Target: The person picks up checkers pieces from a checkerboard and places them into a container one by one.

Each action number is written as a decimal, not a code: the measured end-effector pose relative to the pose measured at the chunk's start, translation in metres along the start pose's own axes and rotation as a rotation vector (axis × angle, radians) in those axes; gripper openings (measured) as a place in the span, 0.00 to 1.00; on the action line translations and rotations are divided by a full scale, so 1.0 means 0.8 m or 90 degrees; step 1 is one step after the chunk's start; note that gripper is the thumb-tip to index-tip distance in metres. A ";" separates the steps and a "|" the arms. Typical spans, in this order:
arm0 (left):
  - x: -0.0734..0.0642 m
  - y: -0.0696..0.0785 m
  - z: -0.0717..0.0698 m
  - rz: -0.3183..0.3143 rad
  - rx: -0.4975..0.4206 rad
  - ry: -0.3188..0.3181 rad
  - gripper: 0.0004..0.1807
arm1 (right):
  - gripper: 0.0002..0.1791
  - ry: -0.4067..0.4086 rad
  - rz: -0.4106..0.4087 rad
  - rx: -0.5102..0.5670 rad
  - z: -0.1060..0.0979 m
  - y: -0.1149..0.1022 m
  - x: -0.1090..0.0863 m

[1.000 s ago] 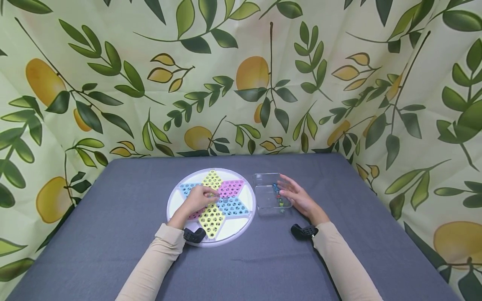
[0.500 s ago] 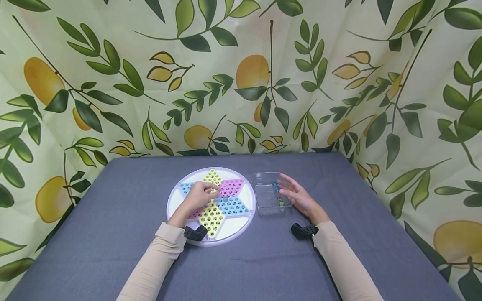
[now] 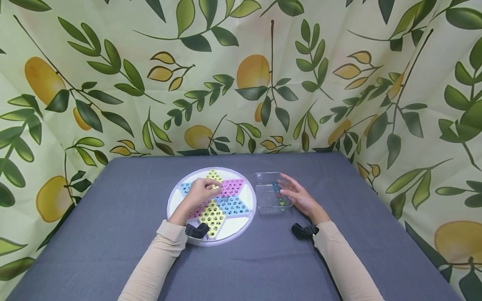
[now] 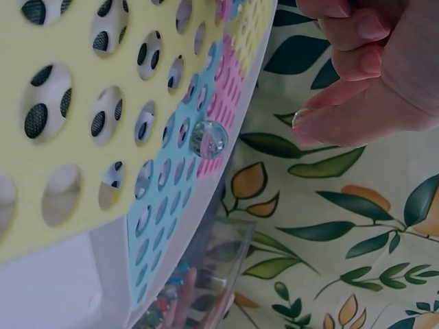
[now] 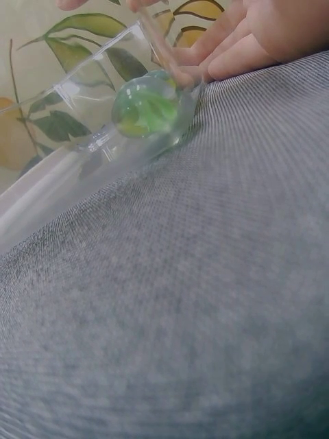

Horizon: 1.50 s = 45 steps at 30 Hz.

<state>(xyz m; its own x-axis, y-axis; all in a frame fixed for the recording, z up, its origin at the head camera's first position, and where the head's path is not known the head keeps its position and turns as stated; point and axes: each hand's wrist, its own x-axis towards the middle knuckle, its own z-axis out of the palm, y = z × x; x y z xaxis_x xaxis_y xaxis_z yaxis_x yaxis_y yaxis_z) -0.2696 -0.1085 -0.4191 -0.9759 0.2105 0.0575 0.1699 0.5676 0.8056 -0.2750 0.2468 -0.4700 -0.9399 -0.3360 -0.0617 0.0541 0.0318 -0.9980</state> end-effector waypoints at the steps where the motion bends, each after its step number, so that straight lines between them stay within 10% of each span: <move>1: 0.000 0.001 0.000 -0.002 -0.002 0.002 0.15 | 0.40 0.001 0.001 0.000 0.000 0.000 0.000; 45: 0.002 0.057 0.032 0.064 -0.061 -0.032 0.17 | 0.39 -0.009 -0.025 0.010 -0.001 0.005 0.001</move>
<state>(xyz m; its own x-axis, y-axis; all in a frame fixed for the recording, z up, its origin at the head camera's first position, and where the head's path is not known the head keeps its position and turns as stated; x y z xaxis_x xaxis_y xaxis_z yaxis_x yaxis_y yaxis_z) -0.2597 -0.0618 -0.3979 -0.9461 0.3034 0.1135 0.2508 0.4640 0.8496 -0.2759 0.2476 -0.4740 -0.9364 -0.3502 -0.0232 0.0233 0.0038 -0.9997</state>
